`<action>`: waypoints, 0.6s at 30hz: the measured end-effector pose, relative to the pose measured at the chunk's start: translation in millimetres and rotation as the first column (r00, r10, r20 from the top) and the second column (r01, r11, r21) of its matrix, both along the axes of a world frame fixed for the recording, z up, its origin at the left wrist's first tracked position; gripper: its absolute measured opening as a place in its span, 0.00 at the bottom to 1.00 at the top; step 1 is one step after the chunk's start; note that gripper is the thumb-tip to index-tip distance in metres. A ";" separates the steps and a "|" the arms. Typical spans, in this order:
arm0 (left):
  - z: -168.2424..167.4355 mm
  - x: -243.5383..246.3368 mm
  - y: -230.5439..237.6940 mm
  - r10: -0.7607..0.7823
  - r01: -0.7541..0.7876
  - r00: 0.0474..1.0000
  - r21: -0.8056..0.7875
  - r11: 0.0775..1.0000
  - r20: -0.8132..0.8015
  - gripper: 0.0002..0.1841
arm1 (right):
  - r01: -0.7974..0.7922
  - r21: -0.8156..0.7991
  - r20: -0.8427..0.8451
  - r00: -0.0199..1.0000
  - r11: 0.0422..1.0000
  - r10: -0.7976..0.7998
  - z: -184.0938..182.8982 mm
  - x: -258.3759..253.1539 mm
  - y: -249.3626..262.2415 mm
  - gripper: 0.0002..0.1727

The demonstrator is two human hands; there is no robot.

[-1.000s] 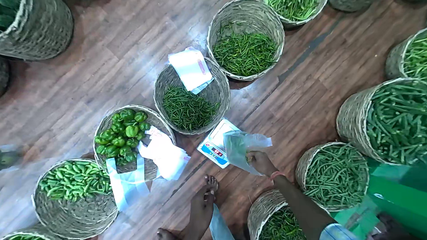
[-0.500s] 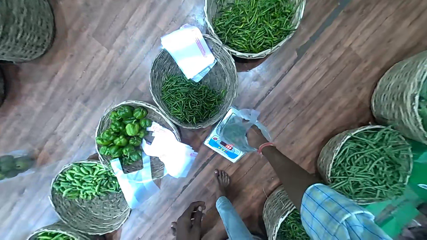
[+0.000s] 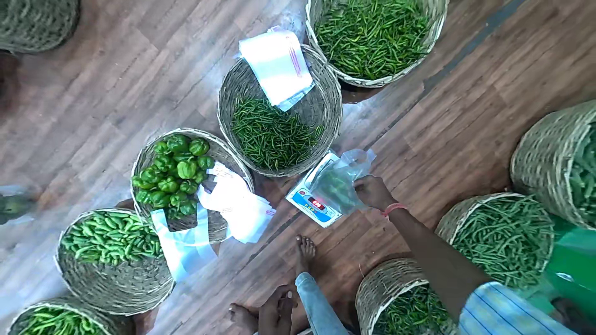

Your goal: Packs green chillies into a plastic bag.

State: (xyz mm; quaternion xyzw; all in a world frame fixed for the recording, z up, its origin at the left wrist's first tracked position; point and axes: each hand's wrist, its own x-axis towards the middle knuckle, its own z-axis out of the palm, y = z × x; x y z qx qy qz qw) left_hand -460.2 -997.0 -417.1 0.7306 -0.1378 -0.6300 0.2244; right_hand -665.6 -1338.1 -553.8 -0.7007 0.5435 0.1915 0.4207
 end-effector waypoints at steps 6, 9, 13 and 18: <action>8.4 -3.3 -19.7 0.011 -0.012 1.000 -0.013 1.000 -0.028 0.14 | 0.316 0.033 0.105 0.942 0.948 -0.318 21.6 -19.7 -10.8 0.06; 7.9 1.3 -24.7 0.015 -0.016 1.000 -0.036 0.999 -0.027 0.14 | 0.437 0.013 0.132 0.891 0.899 -0.435 26.9 -25.0 -11.7 0.05; 4.1 8.1 -27.8 0.025 -0.026 1.000 -0.041 0.999 -0.005 0.14 | 0.589 -0.110 0.185 0.804 0.801 -0.565 59.8 -24.2 -6.3 0.06; 4.5 5.3 -39.7 0.077 -0.078 0.997 -0.092 0.993 -0.019 0.13 | 0.739 -0.199 0.327 0.669 0.643 -0.668 106.6 -37.0 18.9 0.09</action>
